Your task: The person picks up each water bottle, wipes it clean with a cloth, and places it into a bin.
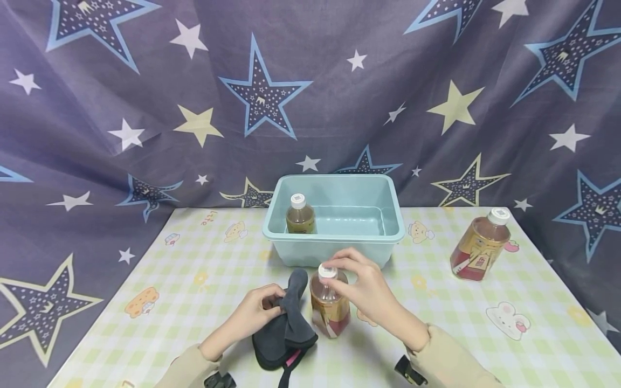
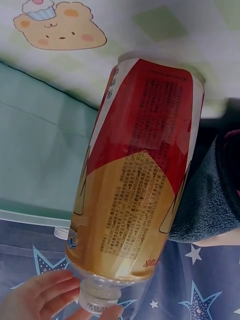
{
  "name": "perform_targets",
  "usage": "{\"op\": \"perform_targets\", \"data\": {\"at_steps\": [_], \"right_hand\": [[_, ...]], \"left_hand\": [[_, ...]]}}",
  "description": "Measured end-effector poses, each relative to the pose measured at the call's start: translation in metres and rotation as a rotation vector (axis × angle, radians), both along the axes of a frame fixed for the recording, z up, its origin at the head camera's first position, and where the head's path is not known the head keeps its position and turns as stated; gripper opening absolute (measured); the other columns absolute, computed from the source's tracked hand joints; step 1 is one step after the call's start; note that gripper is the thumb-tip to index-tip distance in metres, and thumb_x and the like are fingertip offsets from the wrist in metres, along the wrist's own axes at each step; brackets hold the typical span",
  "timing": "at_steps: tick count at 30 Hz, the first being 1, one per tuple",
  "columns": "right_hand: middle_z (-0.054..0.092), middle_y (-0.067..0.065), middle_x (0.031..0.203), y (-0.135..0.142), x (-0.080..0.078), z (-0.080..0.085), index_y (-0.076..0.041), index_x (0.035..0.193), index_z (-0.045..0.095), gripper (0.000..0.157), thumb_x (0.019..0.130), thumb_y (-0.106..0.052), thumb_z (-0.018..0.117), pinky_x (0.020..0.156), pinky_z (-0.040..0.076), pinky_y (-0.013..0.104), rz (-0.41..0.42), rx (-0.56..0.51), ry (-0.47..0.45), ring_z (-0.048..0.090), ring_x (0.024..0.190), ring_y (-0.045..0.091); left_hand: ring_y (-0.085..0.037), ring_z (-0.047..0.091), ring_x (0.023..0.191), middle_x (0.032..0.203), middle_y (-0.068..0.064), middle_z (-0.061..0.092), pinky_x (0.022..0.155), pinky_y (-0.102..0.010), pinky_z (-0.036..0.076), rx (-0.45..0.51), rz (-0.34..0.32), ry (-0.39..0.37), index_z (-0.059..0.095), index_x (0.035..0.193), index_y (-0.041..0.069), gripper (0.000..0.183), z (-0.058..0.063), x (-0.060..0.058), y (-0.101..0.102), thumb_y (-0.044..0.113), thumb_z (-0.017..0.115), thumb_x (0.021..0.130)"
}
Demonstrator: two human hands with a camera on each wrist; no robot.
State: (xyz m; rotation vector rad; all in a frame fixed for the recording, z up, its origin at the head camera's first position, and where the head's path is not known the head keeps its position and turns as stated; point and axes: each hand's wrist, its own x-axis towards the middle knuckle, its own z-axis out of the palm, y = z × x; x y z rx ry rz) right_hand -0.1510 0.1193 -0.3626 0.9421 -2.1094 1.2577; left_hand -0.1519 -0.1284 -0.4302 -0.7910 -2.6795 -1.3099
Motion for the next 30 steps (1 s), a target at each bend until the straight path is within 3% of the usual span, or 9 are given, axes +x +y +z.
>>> {"op": "perform_targets", "data": {"at_steps": [4,10,17,30], "right_hand": [[0.06,0.009,0.092,-0.001,0.003,0.005,-0.001,0.086,0.067,0.027,0.061,0.006,0.074,0.081,0.038,0.011,0.01,-0.006,-0.004,0.056,0.088,0.02],[0.06,0.014,0.091,-0.005,0.016,0.026,0.004,0.086,0.066,0.026,0.062,0.014,0.07,0.077,0.041,0.012,0.056,-0.014,-0.013,0.057,0.086,0.021],[0.06,0.012,0.101,0.004,0.001,0.001,-0.001,0.097,0.066,0.03,0.068,0.007,0.068,0.081,0.041,0.014,0.122,0.011,-0.036,0.057,0.095,0.018],[0.059,0.013,0.11,0.006,0.003,0.003,-0.003,0.103,0.064,0.029,0.075,0.005,0.064,0.084,0.04,0.015,0.148,0.044,-0.077,0.056,0.101,0.02]], "left_hand": [[-0.006,0.048,0.063,0.087,-0.001,0.06,0.054,-0.02,0.041,0.003,-0.006,0.002,0.062,0.085,0.01,0.019,0.0,0.0,0.0,-0.005,0.063,0.073],[-0.005,0.048,0.063,0.084,0.001,0.059,0.054,-0.02,0.041,-0.001,-0.009,-0.007,0.061,0.085,0.01,0.018,0.001,0.001,0.0,-0.004,0.064,0.074],[-0.006,0.048,0.063,0.081,0.001,0.058,0.054,-0.02,0.04,0.004,-0.009,-0.026,0.062,0.086,0.01,0.02,0.001,0.002,0.0,-0.006,0.063,0.073],[-0.006,0.047,0.063,0.081,0.001,0.058,0.055,-0.02,0.04,0.012,-0.017,-0.03,0.062,0.086,0.01,0.02,0.003,0.003,0.001,-0.006,0.062,0.073]]}}
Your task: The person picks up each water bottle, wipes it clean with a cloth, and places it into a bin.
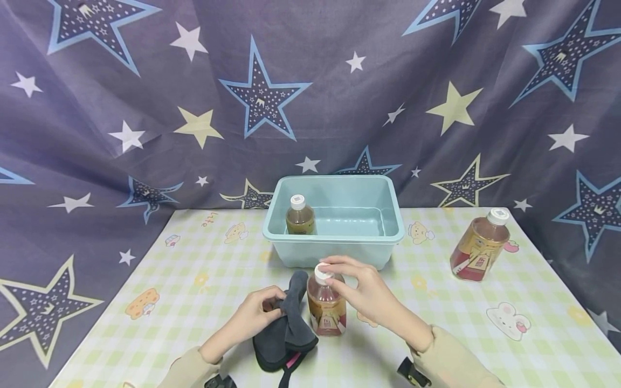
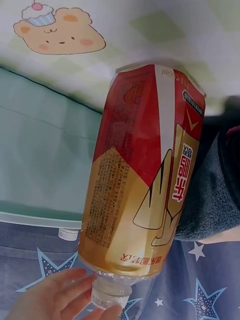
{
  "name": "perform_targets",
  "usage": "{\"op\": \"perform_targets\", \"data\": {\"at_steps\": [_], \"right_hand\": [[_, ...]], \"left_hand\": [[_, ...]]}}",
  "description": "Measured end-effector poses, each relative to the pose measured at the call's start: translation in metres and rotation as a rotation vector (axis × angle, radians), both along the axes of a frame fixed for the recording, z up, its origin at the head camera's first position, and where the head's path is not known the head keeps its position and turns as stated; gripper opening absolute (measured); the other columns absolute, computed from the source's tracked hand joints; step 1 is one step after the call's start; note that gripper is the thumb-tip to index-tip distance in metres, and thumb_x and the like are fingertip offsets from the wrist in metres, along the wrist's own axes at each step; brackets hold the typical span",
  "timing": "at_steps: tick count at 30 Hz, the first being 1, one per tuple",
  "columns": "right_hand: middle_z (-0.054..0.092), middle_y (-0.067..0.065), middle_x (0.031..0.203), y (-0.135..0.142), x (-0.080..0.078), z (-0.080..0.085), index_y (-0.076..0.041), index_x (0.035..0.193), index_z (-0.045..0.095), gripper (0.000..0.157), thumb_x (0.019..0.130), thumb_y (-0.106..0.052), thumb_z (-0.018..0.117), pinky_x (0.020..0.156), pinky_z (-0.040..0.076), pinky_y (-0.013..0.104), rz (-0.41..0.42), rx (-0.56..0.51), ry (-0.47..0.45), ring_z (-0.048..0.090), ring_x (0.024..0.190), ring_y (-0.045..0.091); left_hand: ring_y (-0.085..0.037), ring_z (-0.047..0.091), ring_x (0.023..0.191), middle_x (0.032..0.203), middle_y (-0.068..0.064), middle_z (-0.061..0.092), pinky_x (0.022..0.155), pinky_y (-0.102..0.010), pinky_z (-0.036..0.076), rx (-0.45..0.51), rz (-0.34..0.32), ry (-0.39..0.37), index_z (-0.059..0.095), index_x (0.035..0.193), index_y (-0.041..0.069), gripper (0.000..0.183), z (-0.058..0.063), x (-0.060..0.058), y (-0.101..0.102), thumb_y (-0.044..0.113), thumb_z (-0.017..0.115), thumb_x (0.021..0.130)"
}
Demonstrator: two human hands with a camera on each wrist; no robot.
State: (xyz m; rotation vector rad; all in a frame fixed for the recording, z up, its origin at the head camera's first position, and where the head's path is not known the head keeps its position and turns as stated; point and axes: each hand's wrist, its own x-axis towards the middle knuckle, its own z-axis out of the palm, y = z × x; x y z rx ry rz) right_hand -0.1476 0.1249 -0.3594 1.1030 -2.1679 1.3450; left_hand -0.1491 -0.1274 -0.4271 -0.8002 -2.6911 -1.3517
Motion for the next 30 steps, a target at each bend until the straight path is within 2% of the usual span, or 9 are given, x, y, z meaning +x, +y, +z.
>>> {"op": "perform_targets", "data": {"at_steps": [6,16,24,30], "right_hand": [[0.058,0.012,0.11,-0.003,0.0,-0.002,-0.004,0.101,0.065,0.031,0.071,0.003,0.068,0.085,0.039,0.014,-0.023,-0.012,0.011,0.055,0.1,0.021],[0.061,0.01,0.103,-0.004,-0.002,-0.005,-0.004,0.096,0.066,0.029,0.069,0.003,0.07,0.086,0.04,0.018,-0.033,-0.023,0.001,0.056,0.097,0.016],[0.062,0.008,0.103,-0.004,0.0,-0.007,-0.003,0.095,0.067,0.027,0.07,0.005,0.068,0.083,0.042,0.018,-0.051,-0.023,-0.015,0.057,0.097,0.014],[0.062,0.007,0.103,-0.004,-0.001,-0.009,-0.004,0.096,0.067,0.026,0.071,0.005,0.068,0.082,0.042,0.017,-0.067,-0.017,-0.006,0.058,0.095,0.014]], "left_hand": [[-0.007,0.047,0.064,0.084,0.0,0.059,0.056,-0.021,0.04,-0.002,-0.005,0.042,0.062,0.088,0.01,0.021,0.006,-0.002,-0.001,-0.006,0.063,0.073],[-0.006,0.047,0.063,0.084,0.002,0.059,0.056,-0.022,0.041,-0.002,-0.005,0.082,0.063,0.089,0.01,0.021,0.029,-0.007,0.006,-0.003,0.063,0.074],[-0.007,0.048,0.065,0.089,0.003,0.059,0.058,-0.022,0.043,-0.008,-0.013,0.072,0.063,0.09,0.012,0.018,0.044,-0.006,0.014,0.001,0.064,0.076],[-0.008,0.049,0.068,0.09,0.003,0.059,0.059,-0.022,0.043,0.012,-0.021,0.068,0.063,0.091,0.01,0.018,0.048,-0.006,0.018,0.001,0.063,0.076]]}}
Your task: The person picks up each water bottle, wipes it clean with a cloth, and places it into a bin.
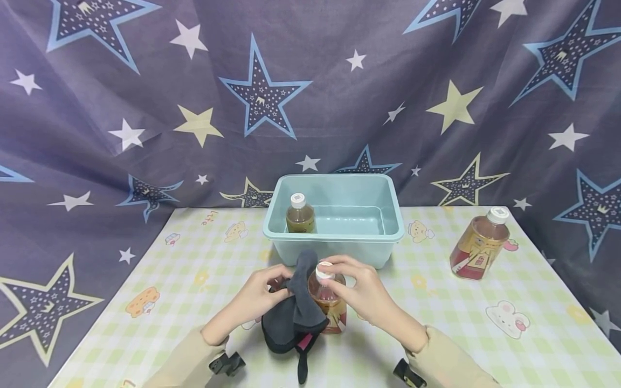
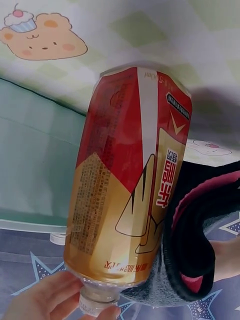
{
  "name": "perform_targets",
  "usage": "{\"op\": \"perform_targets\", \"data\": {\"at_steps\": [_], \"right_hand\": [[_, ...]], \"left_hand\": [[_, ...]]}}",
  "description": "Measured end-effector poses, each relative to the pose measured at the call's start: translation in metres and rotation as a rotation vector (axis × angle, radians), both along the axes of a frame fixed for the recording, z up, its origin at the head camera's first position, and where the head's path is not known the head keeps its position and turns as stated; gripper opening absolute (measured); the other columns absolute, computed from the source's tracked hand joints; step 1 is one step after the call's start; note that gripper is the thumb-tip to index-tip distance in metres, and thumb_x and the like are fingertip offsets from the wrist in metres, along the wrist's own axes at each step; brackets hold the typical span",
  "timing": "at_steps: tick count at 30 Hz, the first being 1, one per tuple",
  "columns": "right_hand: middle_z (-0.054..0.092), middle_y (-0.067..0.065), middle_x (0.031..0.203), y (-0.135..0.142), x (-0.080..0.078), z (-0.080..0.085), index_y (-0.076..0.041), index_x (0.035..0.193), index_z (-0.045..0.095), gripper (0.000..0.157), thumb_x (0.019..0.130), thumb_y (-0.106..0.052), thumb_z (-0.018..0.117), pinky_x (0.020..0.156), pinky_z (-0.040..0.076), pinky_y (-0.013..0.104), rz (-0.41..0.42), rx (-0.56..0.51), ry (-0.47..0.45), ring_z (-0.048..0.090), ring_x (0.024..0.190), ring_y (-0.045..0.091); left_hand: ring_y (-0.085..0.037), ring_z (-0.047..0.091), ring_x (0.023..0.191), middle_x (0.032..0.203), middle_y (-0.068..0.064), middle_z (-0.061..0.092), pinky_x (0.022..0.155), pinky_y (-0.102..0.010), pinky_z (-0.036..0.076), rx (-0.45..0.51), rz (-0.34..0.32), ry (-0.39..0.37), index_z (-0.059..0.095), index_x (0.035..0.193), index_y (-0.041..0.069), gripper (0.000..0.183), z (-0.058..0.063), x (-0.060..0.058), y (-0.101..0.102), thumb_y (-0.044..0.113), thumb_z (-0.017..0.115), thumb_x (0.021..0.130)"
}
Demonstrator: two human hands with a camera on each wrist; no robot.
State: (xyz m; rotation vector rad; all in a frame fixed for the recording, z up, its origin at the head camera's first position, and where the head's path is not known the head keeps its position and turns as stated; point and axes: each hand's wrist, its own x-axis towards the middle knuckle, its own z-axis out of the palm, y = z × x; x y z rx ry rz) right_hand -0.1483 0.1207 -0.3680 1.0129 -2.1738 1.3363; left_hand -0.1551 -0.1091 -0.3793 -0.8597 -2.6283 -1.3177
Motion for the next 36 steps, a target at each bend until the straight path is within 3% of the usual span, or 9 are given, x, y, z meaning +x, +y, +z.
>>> {"op": "perform_targets", "data": {"at_steps": [18,26,36], "right_hand": [[0.061,0.011,0.102,-0.002,0.002,-0.001,-0.003,0.097,0.067,0.027,0.072,0.006,0.067,0.081,0.043,0.017,0.024,-0.062,0.009,0.058,0.095,0.012],[0.061,0.012,0.102,-0.002,0.001,-0.002,-0.002,0.098,0.066,0.028,0.072,0.007,0.066,0.081,0.043,0.018,0.042,-0.067,0.002,0.058,0.095,0.013],[0.061,0.012,0.102,-0.002,0.001,-0.002,-0.002,0.098,0.067,0.029,0.071,0.008,0.066,0.081,0.043,0.017,0.04,-0.075,0.012,0.058,0.095,0.013]], "left_hand": [[-0.007,0.045,0.064,0.079,0.004,0.055,0.057,-0.02,0.039,-0.051,0.006,0.087,0.058,0.084,0.012,0.017,-0.018,0.001,0.005,0.0,0.064,0.073],[-0.009,0.046,0.067,0.079,0.003,0.056,0.061,-0.021,0.04,-0.089,0.003,0.039,0.057,0.083,0.013,0.016,-0.031,0.0,0.005,0.0,0.062,0.073],[-0.01,0.044,0.063,0.073,0.005,0.05,0.057,-0.019,0.036,-0.142,-0.004,0.06,0.054,0.08,0.013,0.018,-0.047,-0.002,0.007,0.0,0.062,0.071]]}}
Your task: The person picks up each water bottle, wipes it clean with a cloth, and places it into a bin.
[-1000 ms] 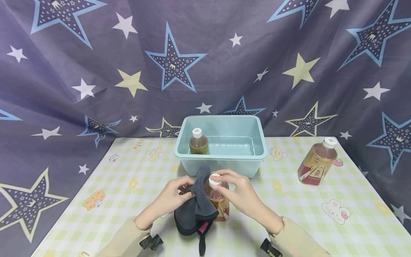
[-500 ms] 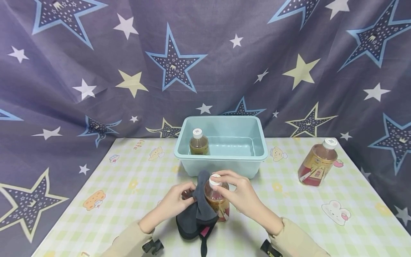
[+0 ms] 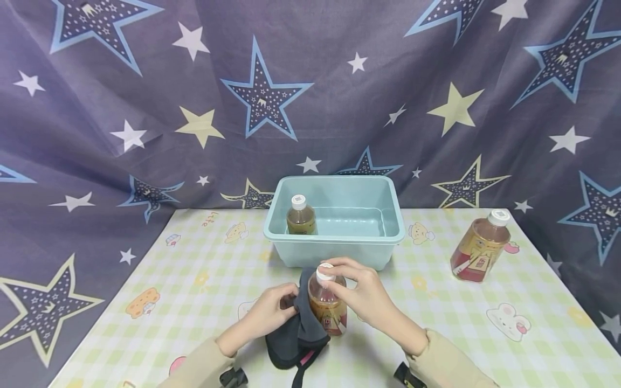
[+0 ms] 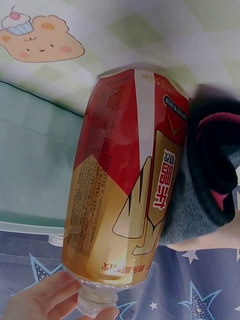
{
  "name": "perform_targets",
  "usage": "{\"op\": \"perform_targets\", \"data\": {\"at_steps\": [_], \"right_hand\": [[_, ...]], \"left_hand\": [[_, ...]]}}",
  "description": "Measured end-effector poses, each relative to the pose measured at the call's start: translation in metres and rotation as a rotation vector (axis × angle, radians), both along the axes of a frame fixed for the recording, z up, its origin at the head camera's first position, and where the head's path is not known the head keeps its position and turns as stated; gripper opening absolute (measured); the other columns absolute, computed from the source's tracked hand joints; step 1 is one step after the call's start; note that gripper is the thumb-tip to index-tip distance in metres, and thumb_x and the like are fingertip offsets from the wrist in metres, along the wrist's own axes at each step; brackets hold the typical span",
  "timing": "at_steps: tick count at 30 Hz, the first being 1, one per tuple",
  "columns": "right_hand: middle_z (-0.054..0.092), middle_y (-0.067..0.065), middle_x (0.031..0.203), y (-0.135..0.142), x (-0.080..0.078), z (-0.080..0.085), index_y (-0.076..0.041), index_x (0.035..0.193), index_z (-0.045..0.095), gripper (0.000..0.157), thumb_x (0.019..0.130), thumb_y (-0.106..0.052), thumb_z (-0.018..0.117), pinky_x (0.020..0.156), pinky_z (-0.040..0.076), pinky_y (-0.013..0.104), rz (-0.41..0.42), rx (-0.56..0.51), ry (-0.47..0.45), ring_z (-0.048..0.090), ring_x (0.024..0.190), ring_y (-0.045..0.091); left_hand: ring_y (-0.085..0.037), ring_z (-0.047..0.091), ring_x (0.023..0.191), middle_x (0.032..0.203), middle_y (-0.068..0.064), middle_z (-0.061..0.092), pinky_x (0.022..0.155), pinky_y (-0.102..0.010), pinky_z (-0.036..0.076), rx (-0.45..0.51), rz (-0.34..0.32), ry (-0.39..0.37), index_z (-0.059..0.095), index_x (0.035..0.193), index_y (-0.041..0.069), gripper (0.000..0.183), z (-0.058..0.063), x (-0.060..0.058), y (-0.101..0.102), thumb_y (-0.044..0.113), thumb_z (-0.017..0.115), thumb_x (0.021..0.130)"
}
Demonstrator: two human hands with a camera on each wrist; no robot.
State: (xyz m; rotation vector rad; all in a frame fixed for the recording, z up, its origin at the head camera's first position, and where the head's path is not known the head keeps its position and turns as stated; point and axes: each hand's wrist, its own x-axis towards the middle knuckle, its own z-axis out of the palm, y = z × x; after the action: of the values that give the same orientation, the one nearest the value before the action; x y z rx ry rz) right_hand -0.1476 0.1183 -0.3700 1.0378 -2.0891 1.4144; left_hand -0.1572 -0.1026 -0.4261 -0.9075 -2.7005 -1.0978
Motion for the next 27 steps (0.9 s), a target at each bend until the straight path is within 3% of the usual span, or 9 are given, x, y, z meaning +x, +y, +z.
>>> {"op": "perform_targets", "data": {"at_steps": [17,27], "right_hand": [[0.061,0.012,0.103,0.0,0.002,0.0,-0.001,0.098,0.066,0.026,0.072,0.006,0.066,0.081,0.043,0.018,-0.004,-0.009,-0.026,0.058,0.095,0.013],[0.061,0.011,0.104,0.0,0.002,0.001,-0.001,0.099,0.066,0.027,0.073,0.006,0.065,0.081,0.044,0.018,-0.003,-0.006,-0.034,0.058,0.096,0.013]], "left_hand": [[-0.007,0.038,0.057,0.069,-0.003,0.05,0.052,-0.019,0.031,-0.095,-0.003,-0.067,0.05,0.078,0.013,0.019,-0.016,-0.002,0.001,-0.002,0.06,0.071],[-0.005,0.045,0.06,0.072,0.003,0.057,0.055,-0.02,0.038,0.018,0.013,-0.142,0.057,0.083,0.013,0.019,-0.014,0.001,-0.001,-0.002,0.061,0.072]]}}
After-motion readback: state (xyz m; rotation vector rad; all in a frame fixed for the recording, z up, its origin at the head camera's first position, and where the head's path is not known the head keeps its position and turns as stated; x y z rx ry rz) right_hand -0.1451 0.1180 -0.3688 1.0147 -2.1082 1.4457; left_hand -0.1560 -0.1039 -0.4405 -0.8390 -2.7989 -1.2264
